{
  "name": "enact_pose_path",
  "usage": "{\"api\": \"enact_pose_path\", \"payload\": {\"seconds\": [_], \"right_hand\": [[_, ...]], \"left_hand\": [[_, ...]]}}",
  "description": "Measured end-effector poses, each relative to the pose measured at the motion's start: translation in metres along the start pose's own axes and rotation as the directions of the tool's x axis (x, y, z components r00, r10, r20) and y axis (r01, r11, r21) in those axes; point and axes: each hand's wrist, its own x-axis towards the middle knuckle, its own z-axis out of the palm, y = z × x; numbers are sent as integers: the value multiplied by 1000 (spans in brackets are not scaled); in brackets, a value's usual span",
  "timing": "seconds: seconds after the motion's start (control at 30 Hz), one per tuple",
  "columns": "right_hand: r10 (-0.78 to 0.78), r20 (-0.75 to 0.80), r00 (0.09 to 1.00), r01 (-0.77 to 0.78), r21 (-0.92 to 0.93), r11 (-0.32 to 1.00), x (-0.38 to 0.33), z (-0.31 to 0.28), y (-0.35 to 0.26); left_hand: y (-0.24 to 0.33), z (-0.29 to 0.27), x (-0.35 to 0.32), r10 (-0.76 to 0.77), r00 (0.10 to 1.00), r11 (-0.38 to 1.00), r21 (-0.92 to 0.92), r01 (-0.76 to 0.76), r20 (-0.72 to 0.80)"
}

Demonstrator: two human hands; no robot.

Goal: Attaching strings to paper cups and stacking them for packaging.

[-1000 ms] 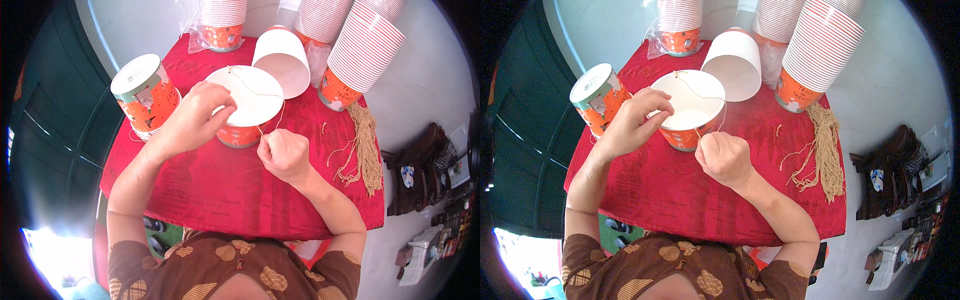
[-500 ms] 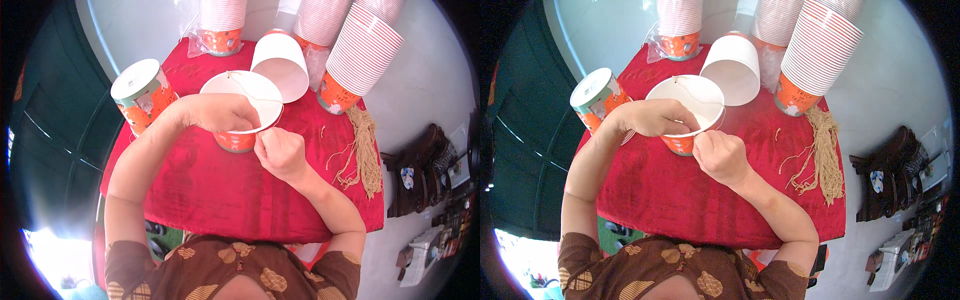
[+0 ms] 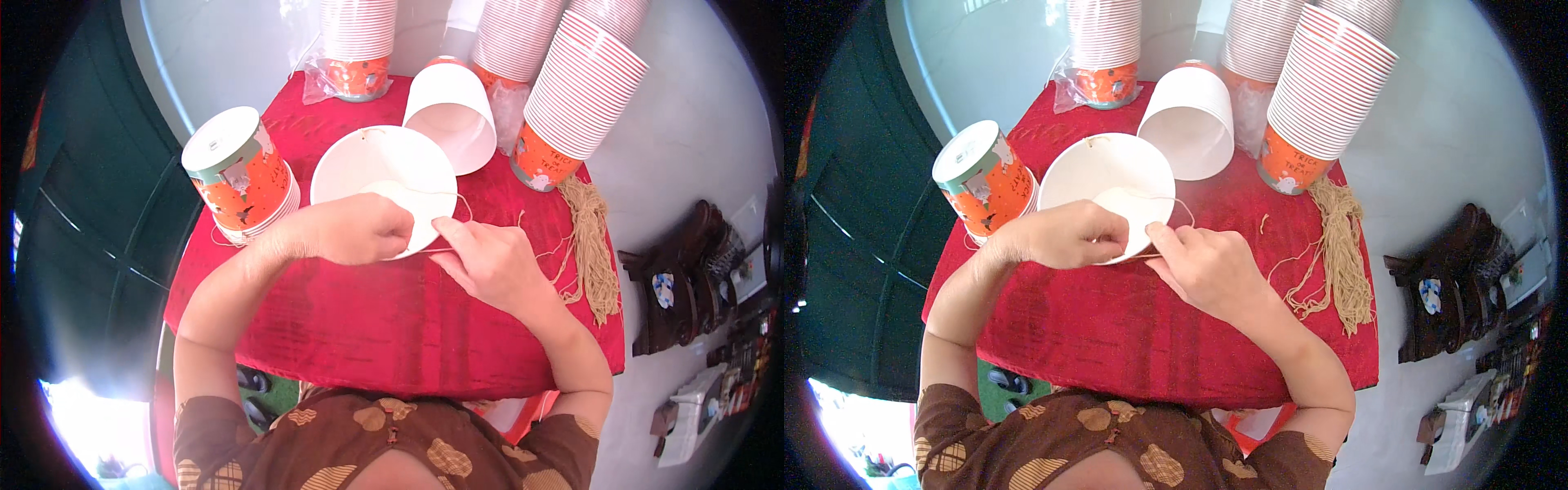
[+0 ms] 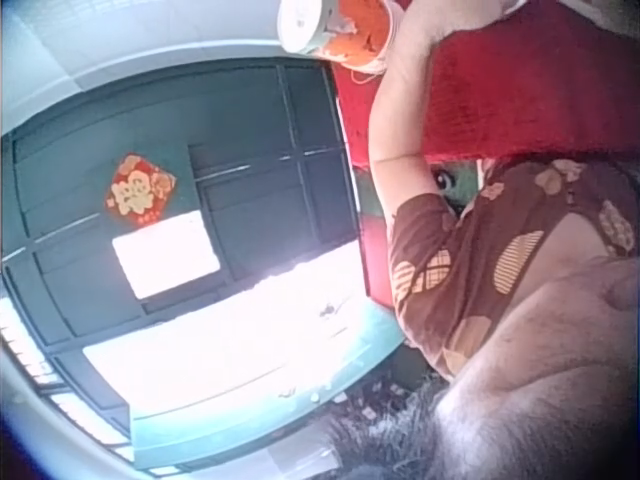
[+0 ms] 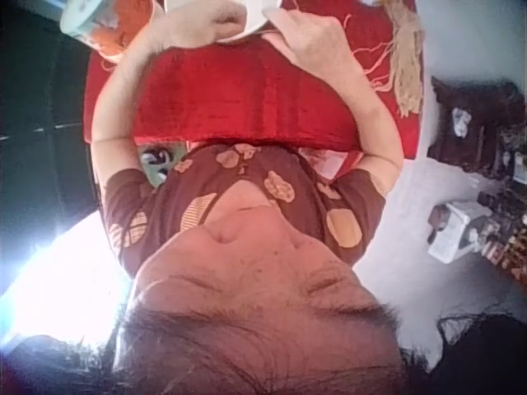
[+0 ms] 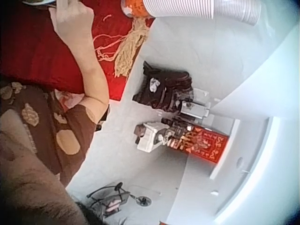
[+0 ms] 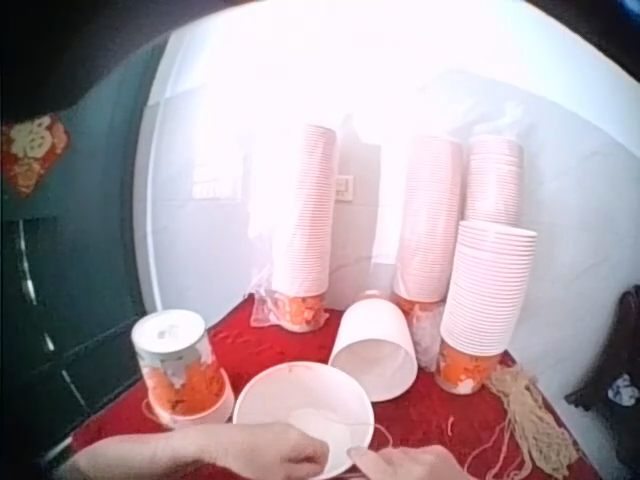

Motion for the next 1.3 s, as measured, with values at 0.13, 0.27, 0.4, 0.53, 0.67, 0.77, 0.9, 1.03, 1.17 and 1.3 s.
{"api": "enact_pose_path", "payload": {"seconds": [0.13,0.27,0.4,0.53,0.67,0.77,0.9,1.03,1.17,1.3], "right_hand": [[-78,183,980,120,-232,965,-2,-2,-2],[-222,73,972,233,-262,936,-4,11,1],[-312,-87,946,268,-331,905,-2,30,15],[-325,-177,929,241,-378,894,2,68,31],[-330,-187,925,244,-372,896,-4,97,38],[-305,-139,942,242,-349,905,-14,109,33],[-68,167,984,119,-323,939,-12,100,15],[15,174,985,27,-236,971,-6,94,11],[123,154,980,-87,-217,972,-9,96,24],[109,147,983,-82,-184,980,-13,101,29]], "left_hand": [[13,16,-4,40,999,994,107,-37,-27],[20,26,-7,51,993,967,252,-22,-111],[20,30,-9,68,973,919,395,25,-221],[1,46,1,204,892,788,608,94,-403],[-19,65,9,195,896,682,712,168,-398],[-31,81,9,191,908,674,722,155,-373],[-36,95,11,162,915,719,679,148,-370],[-43,97,15,39,933,827,536,170,-357],[-50,97,16,-131,904,940,238,243,-407],[-50,96,15,-285,851,957,-90,274,-441]]}}
